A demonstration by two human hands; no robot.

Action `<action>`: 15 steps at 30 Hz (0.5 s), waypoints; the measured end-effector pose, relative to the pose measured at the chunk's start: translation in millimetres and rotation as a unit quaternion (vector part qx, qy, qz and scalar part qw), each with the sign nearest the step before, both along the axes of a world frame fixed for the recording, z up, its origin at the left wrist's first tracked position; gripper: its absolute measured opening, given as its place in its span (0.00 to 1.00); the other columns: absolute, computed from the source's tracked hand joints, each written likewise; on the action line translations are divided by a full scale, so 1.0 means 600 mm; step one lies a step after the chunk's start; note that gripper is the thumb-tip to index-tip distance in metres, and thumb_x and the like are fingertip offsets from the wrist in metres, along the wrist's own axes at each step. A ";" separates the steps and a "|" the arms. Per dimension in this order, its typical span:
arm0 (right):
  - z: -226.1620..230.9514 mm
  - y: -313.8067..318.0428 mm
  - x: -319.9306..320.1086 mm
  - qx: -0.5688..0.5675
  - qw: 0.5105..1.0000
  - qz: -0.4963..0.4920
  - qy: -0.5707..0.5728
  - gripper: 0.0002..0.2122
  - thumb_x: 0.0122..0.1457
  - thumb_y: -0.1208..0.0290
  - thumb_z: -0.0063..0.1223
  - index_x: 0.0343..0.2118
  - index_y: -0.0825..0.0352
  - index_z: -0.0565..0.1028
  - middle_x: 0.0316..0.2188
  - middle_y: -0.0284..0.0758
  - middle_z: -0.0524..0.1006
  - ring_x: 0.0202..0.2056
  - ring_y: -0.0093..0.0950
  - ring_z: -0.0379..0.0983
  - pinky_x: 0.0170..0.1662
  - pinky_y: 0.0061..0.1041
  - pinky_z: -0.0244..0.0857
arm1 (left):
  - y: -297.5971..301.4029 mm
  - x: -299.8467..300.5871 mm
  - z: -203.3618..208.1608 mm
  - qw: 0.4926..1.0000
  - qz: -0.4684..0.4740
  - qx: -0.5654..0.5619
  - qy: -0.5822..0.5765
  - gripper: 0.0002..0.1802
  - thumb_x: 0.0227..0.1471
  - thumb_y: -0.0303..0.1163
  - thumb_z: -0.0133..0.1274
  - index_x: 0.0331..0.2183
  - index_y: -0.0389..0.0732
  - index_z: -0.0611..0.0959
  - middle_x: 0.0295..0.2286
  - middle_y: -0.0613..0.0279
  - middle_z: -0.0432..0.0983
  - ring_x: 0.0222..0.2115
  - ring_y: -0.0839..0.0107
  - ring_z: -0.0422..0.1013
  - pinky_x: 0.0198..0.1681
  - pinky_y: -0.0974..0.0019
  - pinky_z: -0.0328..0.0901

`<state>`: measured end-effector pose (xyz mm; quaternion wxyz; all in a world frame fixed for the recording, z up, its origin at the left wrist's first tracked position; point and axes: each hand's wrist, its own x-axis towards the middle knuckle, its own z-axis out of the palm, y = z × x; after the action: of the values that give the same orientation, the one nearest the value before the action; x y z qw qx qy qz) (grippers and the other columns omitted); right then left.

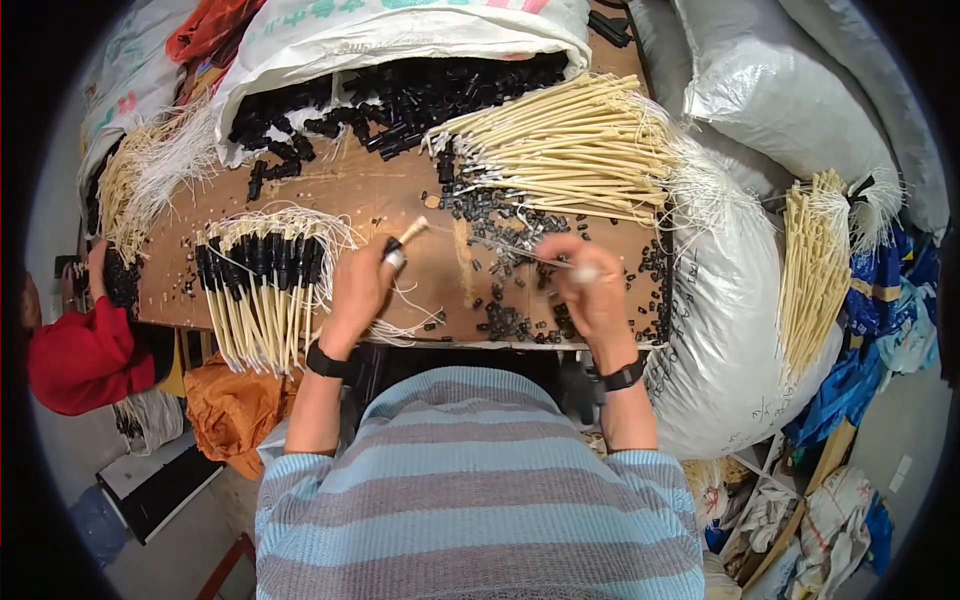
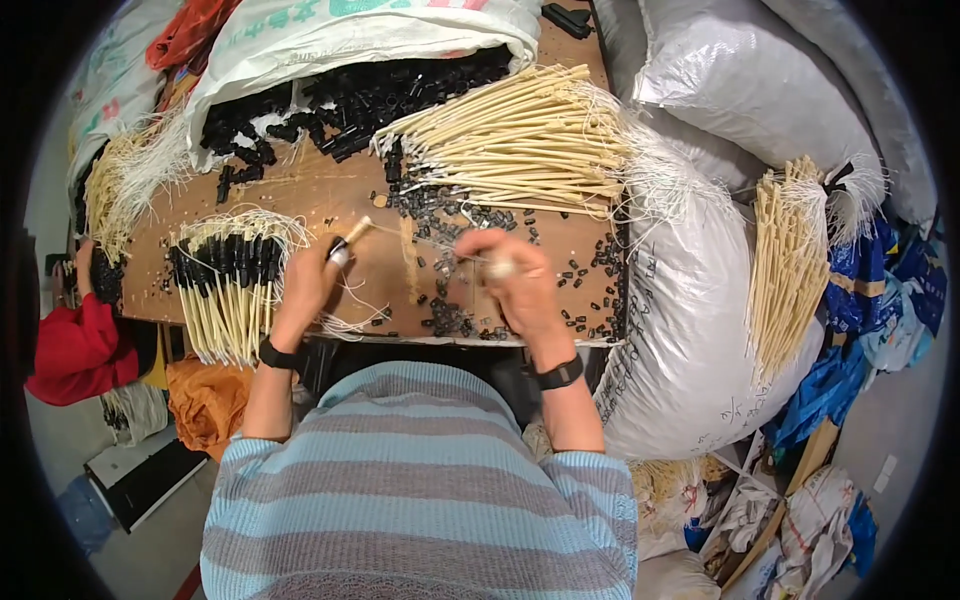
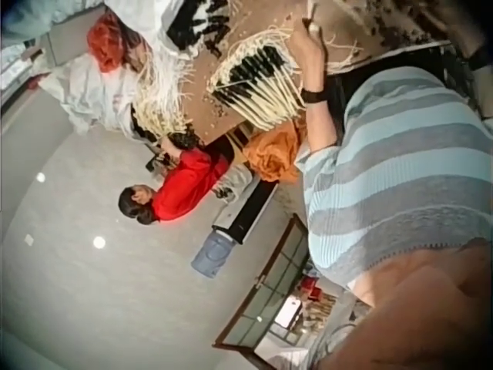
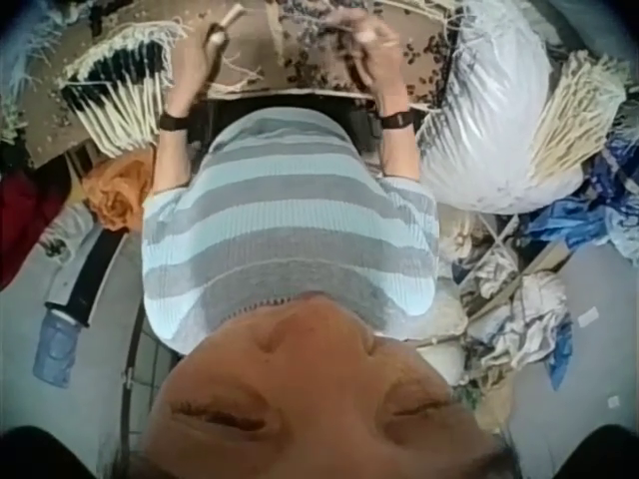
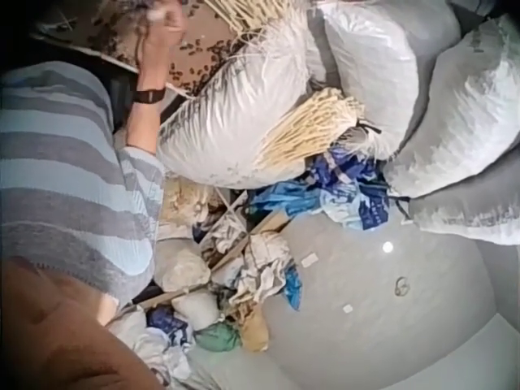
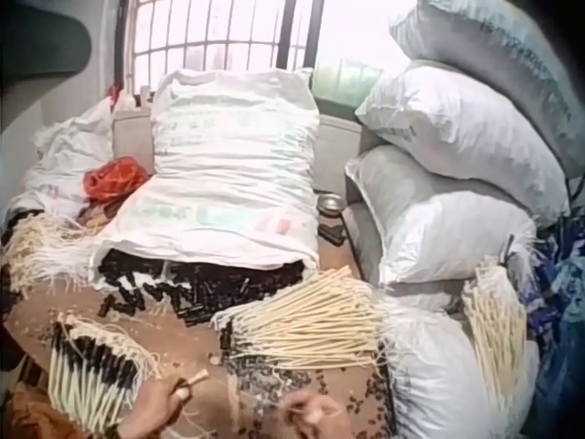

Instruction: The person assembles components by hand, threading a white cord through a black plastic piece and sliding it onto a wooden stick. They then snap a small black clip onto the cord and place the completed assembly into a row on the table.

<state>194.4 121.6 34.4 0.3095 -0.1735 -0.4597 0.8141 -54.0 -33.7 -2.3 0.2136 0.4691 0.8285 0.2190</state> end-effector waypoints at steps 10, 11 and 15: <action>-0.039 -0.079 -0.064 0.371 0.868 -0.010 -0.329 0.12 0.50 0.70 0.59 0.39 0.62 0.76 0.20 0.41 0.75 0.22 0.39 0.74 0.25 0.33 0.66 | 0.033 0.075 -0.018 0.960 0.013 0.169 -0.222 0.11 0.45 0.25 0.54 0.35 0.37 0.82 0.23 0.66 0.75 0.22 0.77 0.68 0.26 0.72 0.63; -0.045 -0.073 -0.061 0.432 0.837 -0.012 -0.335 0.10 0.50 0.70 0.59 0.37 0.62 0.77 0.19 0.40 0.75 0.21 0.39 0.74 0.25 0.34 0.66 | 0.035 0.079 0.002 0.973 -0.005 0.133 -0.187 0.13 0.44 0.24 0.53 0.36 0.37 0.81 0.23 0.63 0.75 0.23 0.74 0.69 0.28 0.71 0.64; -0.043 -0.074 -0.068 0.515 0.768 -0.043 -0.377 0.07 0.50 0.72 0.58 0.33 0.64 0.79 0.17 0.39 0.76 0.21 0.33 0.76 0.25 0.31 0.67 | 0.025 0.085 -0.013 0.985 -0.038 0.133 -0.102 0.19 0.41 0.27 0.55 0.40 0.40 0.80 0.32 0.52 0.77 0.34 0.63 0.74 0.42 0.64 0.66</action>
<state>153.6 77.4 8.6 0.1883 -0.3006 -0.8821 0.3099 -2.9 -18.7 -10.0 0.2406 0.4993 0.7475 0.3660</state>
